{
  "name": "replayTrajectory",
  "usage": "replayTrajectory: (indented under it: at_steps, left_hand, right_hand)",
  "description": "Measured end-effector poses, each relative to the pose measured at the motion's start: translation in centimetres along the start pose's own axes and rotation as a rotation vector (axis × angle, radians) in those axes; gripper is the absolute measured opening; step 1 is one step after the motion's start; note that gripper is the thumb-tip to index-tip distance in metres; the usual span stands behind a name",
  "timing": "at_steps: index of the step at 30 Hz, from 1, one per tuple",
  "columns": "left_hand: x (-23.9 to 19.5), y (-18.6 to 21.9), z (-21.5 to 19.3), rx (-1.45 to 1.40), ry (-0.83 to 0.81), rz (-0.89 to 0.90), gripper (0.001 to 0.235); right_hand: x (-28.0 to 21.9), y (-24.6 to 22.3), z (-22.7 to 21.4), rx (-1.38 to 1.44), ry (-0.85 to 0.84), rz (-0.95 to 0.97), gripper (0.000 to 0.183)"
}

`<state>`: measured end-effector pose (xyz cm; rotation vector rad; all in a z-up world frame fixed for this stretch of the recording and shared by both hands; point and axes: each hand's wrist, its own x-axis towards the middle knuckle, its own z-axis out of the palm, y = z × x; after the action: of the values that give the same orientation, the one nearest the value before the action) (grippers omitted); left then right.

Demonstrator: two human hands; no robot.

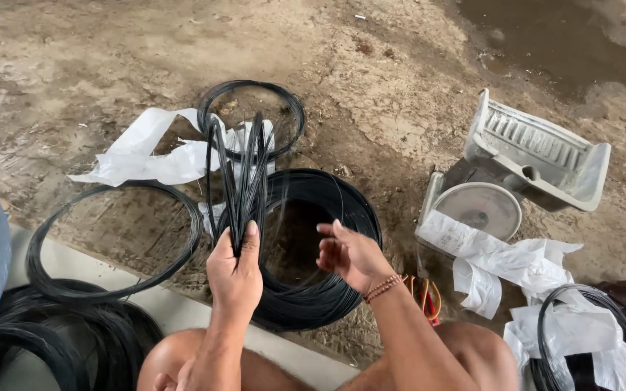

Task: The person coils a length of black wire around a white plastic scale tray to measure it, then cuts the wire with scissors. They repeat this process, gathering the cut lengths into a bundle and tying them together with a small piece of wire.

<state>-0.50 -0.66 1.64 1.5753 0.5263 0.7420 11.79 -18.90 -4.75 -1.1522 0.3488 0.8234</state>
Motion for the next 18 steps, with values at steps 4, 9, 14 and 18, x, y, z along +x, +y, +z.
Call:
replayTrajectory:
  at_steps: [4, 9, 14, 18]
  left_hand:
    - [-0.5, 0.2, -0.8, 0.095, 0.006, 0.008, 0.033]
    - [-0.8, -1.1, -0.2, -0.010, -0.187, 0.045, 0.031]
    - [-0.2, -2.0, -0.5, -0.021, -0.036, -0.021, 0.036]
    - [0.4, -0.1, -1.0, 0.056, -0.006, -0.058, 0.036]
  right_hand:
    - [-4.2, -6.2, 7.7, 0.012, -0.102, -0.194, 0.031]
    - [-7.3, -9.3, 13.0, -0.337, -0.323, -0.387, 0.056]
    - [-4.1, -9.8, 8.6, -0.742, 0.107, -0.670, 0.054]
    - [0.2, -3.3, 0.6, -0.582, 0.459, -0.194, 0.087]
